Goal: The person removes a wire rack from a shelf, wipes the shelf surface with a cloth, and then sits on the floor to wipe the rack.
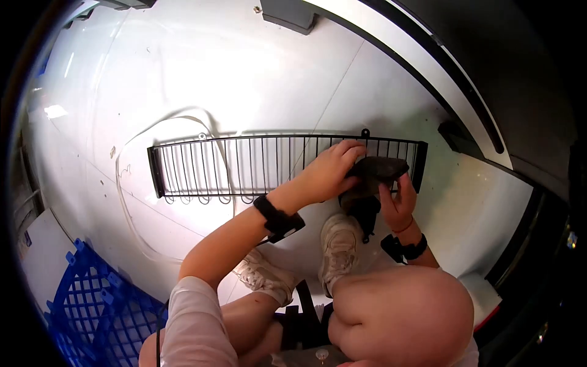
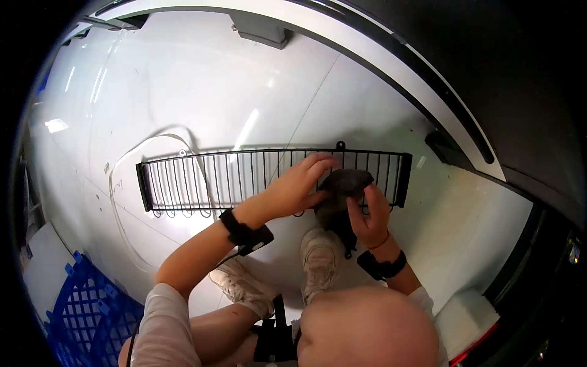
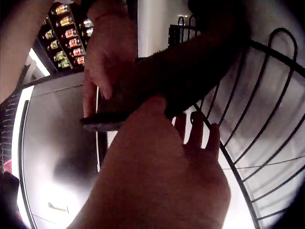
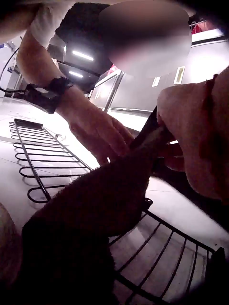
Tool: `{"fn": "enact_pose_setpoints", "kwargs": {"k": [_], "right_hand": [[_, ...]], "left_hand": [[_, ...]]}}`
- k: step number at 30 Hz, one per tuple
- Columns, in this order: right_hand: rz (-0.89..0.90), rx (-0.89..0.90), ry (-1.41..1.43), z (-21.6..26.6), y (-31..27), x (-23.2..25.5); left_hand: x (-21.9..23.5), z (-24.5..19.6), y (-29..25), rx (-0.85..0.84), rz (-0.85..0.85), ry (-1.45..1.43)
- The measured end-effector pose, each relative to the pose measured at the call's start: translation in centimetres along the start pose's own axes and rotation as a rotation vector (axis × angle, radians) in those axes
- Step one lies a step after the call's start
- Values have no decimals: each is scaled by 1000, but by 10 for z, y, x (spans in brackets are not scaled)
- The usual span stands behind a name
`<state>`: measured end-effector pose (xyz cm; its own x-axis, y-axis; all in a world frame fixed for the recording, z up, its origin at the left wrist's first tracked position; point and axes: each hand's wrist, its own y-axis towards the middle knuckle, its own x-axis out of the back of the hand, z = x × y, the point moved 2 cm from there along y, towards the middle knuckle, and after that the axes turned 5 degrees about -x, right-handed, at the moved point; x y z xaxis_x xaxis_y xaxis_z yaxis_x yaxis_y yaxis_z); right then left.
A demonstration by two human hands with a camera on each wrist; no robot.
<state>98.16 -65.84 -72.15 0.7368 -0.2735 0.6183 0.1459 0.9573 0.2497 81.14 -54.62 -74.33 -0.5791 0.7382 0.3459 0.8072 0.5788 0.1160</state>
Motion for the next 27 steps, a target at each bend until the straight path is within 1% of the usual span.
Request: {"fn": "enact_pose_setpoints", "kwargs": {"k": [1, 2, 4, 5, 7, 8, 10, 11, 13, 14, 16, 17, 18, 19, 20, 23, 25, 26, 27], "right_hand": [[-47, -16, 8, 0, 1, 0], [-47, -13, 6, -1, 2, 1], [-154, -229, -63, -9, 1, 7], [-155, -224, -62, -11, 1, 9], [-236, -334, -32, -19, -2, 11], [-231, -329, -25, -20, -1, 11], [-258, -265, -62, -20, 2, 12], [-254, -261, -57, -22, 1, 14], [-174, -251, -71, -24, -2, 16], [-169, -243, -67, -23, -2, 14], [-213, -291, 159, -23, -2, 12], [-235, -316, 270, -24, -2, 10], [-251, -339, 388, -24, 0, 6], [-258, -365, 508, -21, 4, 1], [-245, -361, 513, -16, 9, 0], [-18, -19, 56, 23, 36, 15], [138, 203, -246, 41, 41, 16], [146, 202, -244, 35, 39, 16], [110, 176, -113, 22, 37, 14]], "left_hand": [[-2, 5, 1, 114, 158, -22], [-4, 5, 0, 111, 157, -21], [-6, 0, 0, 85, -24, 27], [-5, -2, 3, 83, -27, 30], [-2, -5, 6, 124, -21, 111], [-2, -8, 8, 129, -28, 117], [-11, -20, 10, 14, 17, -39], [-13, -30, 10, 17, 12, -36], [-19, -53, 11, -111, 132, -171], [-18, -60, 10, -109, 124, -165], [-19, -70, 10, -80, 224, -273], [-19, -71, 7, -81, 252, -255], [-17, -70, 5, -80, 242, -248], [-16, -69, 0, -74, 280, -270], [-17, -68, -5, -70, 320, -296], [-13, -64, -15, -55, 339, -306], [-9, -59, -25, -36, 352, -333], [-9, -54, -30, 25, 309, -346], [-7, -47, -34, 82, 265, -355]]}}
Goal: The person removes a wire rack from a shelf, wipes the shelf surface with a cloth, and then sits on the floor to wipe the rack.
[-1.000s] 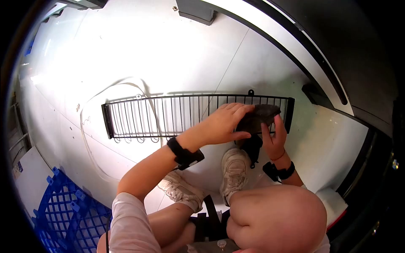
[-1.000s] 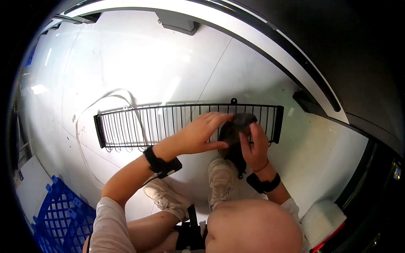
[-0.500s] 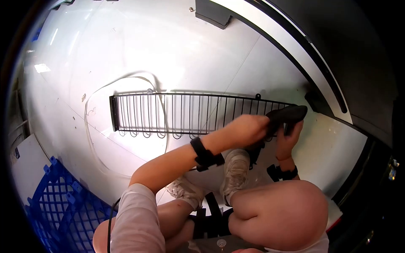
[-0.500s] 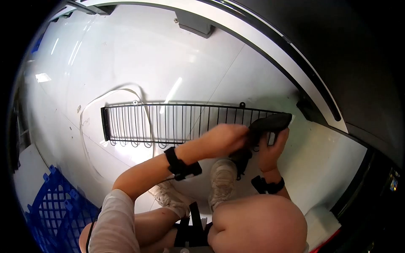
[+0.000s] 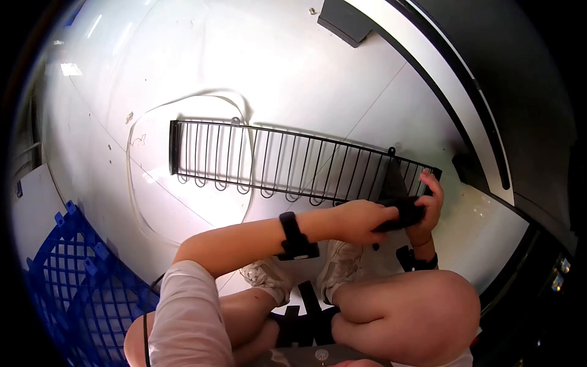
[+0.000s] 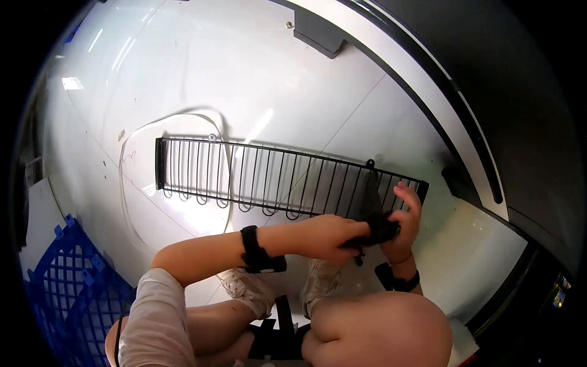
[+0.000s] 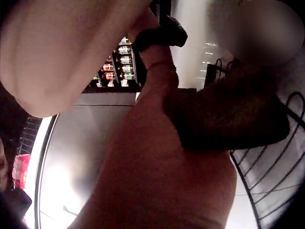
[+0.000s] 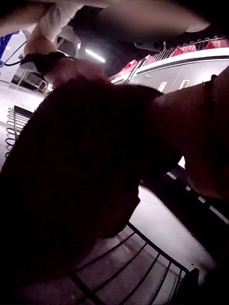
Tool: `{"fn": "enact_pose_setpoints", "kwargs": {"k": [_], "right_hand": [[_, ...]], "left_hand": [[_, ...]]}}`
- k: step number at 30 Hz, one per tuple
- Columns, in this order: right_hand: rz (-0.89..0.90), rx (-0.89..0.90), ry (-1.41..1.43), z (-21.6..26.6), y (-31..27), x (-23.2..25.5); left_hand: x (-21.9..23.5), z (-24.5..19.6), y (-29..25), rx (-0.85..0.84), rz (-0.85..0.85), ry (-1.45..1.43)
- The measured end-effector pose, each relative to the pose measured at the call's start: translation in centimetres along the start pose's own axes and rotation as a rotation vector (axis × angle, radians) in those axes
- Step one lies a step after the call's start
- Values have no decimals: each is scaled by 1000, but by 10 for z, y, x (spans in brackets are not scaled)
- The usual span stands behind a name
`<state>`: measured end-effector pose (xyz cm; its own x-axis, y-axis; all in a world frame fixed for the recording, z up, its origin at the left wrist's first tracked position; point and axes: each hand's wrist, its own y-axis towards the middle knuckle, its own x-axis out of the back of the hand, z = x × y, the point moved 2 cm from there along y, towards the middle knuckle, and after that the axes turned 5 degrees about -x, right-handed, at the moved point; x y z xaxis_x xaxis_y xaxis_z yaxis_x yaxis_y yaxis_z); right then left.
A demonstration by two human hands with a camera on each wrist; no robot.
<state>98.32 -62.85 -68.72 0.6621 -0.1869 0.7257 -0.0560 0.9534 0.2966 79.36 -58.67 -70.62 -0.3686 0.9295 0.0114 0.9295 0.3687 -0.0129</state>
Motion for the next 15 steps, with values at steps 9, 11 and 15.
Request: {"fn": "enact_pose_setpoints", "kwargs": {"k": [9, 11, 15], "right_hand": [[-168, -558, 280, -56, -16, 5], [-118, -645, 182, -54, -14, 7], [542, -791, 437, -64, -48, -28]], "left_hand": [[31, 22, -9, 226, 20, 124], [36, 19, -12, 464, 87, -165], [40, 10, -3, -48, -317, -759]]}}
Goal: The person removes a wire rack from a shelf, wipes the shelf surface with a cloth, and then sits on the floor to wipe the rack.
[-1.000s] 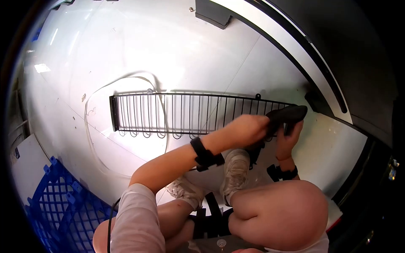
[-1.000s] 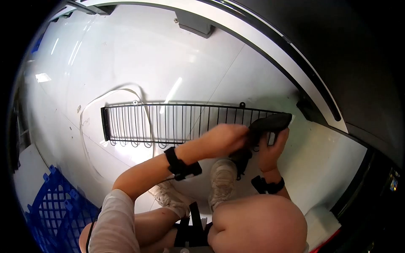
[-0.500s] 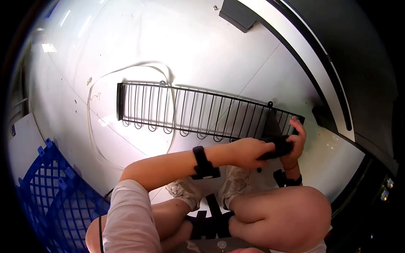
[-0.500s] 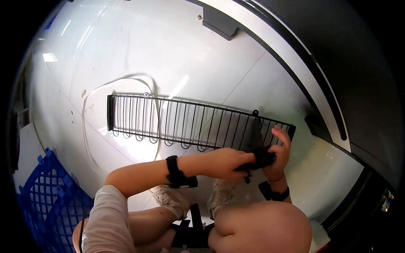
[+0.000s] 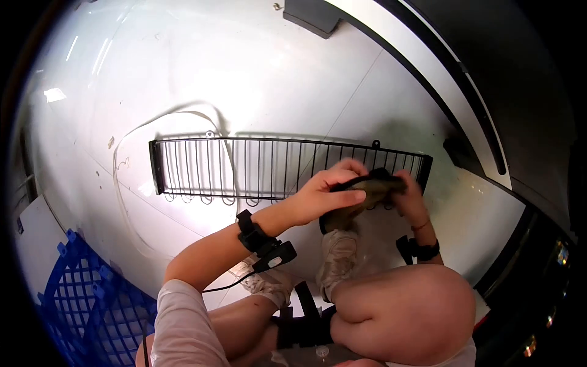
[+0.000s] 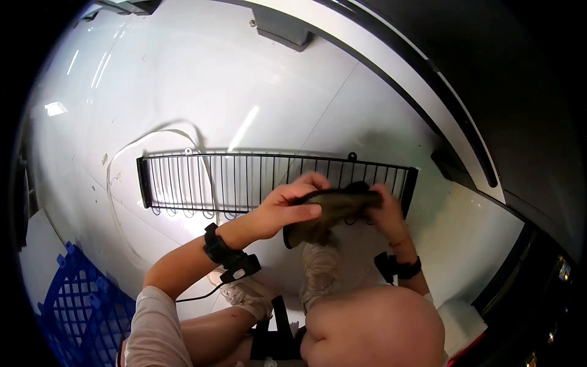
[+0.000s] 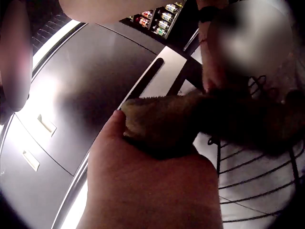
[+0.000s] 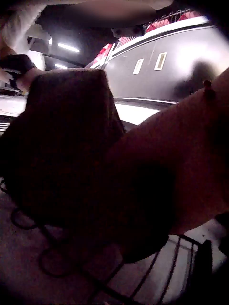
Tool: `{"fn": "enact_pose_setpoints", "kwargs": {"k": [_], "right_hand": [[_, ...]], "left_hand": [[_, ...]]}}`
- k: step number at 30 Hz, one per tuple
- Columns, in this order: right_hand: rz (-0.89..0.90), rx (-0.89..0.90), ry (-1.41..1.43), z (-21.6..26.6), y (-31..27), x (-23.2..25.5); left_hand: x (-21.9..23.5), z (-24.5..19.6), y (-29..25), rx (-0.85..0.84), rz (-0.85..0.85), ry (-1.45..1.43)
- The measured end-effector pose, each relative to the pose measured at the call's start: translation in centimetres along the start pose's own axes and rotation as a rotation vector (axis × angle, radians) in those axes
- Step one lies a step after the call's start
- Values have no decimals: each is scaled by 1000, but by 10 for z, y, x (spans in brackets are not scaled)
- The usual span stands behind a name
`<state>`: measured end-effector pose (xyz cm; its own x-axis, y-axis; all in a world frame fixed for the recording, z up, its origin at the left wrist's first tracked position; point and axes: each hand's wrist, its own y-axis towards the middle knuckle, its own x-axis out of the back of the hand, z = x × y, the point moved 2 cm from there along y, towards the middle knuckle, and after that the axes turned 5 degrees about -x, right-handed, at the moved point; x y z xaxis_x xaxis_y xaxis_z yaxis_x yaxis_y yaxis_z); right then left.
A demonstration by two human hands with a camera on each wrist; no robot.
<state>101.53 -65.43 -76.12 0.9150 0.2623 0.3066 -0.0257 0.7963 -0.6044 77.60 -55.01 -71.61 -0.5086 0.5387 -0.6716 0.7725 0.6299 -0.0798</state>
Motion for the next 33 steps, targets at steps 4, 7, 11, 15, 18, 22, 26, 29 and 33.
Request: {"fn": "enact_pose_setpoints", "kwargs": {"k": [4, 7, 11, 15, 18, 22, 26, 29, 33], "right_hand": [[515, -276, 140, 42, -3, -40], [451, -150, 124, 37, 3, -43], [-292, 56, -89, 33, 17, 1], [-625, 389, -481, 40, 49, 19], [-500, 431, -543, 32, 61, 11], [-525, 409, -518, 2, 69, 7], [-537, 340, -461, -6, 70, 8], [-559, 364, -512, -6, 70, 8], [-622, 439, -464, -9, 70, 2]], "left_hand": [[-13, -10, 10, 124, -101, -286], [1, 15, 14, 51, -102, 640], [3, 36, 29, -3, -122, 1448], [2, 79, 43, -224, -102, 1635], [2, 94, 54, -122, -58, 1722], [3, 106, 56, -128, -135, 1778], [11, 105, 50, -90, -107, 1770], [27, 93, 33, -136, -152, 1676], [34, 79, 22, -112, -274, 1717]]}}
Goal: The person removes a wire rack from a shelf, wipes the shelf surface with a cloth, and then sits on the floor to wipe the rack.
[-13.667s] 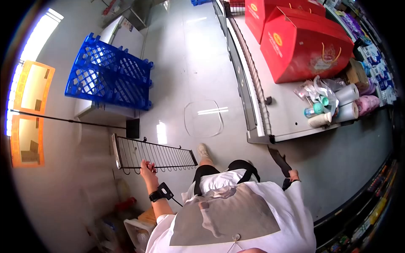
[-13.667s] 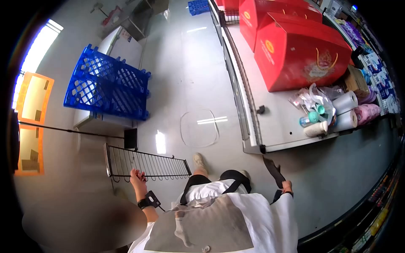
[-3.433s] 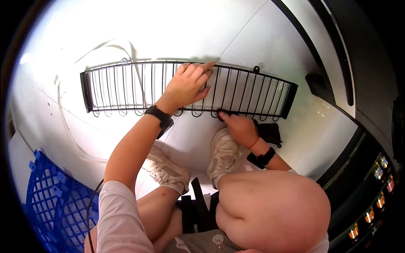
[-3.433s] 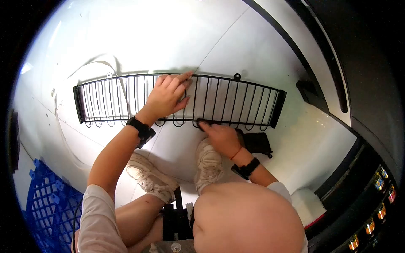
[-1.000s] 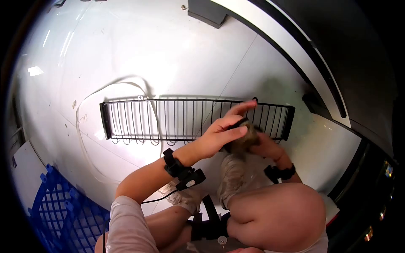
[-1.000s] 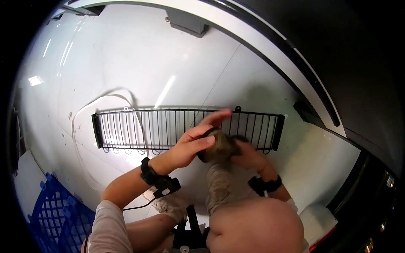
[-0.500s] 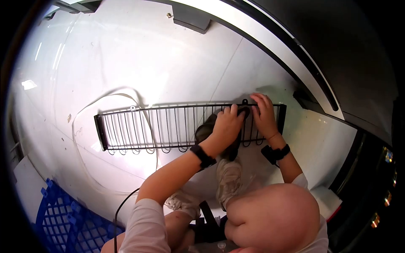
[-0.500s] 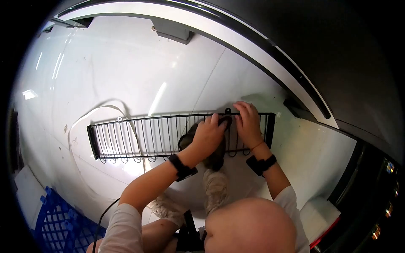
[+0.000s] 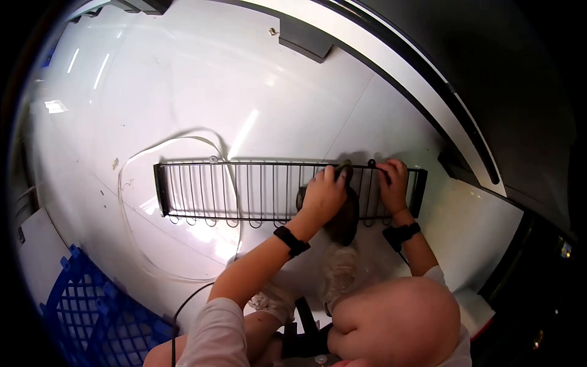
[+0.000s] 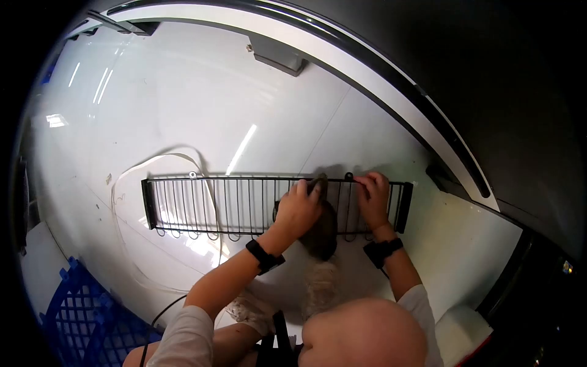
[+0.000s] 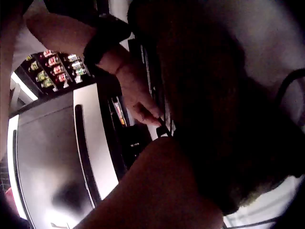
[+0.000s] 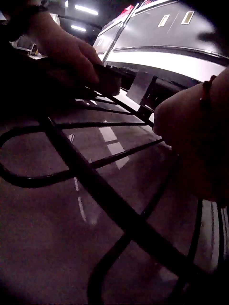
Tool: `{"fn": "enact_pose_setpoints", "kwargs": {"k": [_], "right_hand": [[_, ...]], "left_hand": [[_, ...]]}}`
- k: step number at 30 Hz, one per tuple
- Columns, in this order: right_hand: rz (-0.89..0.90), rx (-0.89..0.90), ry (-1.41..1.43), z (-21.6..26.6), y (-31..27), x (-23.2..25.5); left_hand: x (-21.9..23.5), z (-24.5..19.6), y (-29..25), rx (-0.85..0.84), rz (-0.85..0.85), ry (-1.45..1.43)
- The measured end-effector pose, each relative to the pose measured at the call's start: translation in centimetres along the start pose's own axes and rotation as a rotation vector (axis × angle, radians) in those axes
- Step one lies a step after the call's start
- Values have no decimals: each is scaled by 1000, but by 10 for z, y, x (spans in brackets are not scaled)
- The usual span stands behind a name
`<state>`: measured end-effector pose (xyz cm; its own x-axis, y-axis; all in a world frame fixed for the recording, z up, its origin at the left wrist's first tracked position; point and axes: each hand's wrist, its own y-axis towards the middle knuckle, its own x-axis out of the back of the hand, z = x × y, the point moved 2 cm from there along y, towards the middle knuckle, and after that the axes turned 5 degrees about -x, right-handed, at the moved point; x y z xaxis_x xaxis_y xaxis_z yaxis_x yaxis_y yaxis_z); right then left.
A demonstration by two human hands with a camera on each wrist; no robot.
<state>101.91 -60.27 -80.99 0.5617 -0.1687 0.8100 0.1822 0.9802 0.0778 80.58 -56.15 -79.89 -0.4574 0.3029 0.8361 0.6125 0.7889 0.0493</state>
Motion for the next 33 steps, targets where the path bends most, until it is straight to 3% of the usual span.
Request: {"fn": "enact_pose_setpoints", "kwargs": {"k": [2, 9, 15, 16, 18, 19, 20, 24, 26, 28, 33], "right_hand": [[15, -42, 2, 5, -2, 2], [-49, 29, -33, -5, -7, -6], [-65, 93, -101, -9, -9, -8], [-84, 117, -121, -10, -9, -9], [-77, 127, -166, -5, -11, -8], [-76, 128, -152, -5, -13, -10], [-78, 131, -160, -8, -13, -11], [-86, 138, -188, -15, -14, -14], [-75, 96, -206, -7, -13, -13], [-80, 103, -206, -2, -11, -11], [-55, 83, -213, -5, -12, -13]], "left_hand": [[7, 5, -2, 116, 134, 50], [57, 65, -30, 171, 111, 175], [65, 77, -27, 373, 300, 346], [51, 74, -27, 324, 257, 317], [38, 48, -9, 262, 393, 243], [25, 37, -7, 80, 470, 389], [14, 27, -5, 25, 329, 329], [18, 26, -2, -20, 265, 306], [41, 46, -8, 134, 348, 211], [62, 75, -23, 234, 276, 231], [99, 136, -80, 292, 195, 438]]}}
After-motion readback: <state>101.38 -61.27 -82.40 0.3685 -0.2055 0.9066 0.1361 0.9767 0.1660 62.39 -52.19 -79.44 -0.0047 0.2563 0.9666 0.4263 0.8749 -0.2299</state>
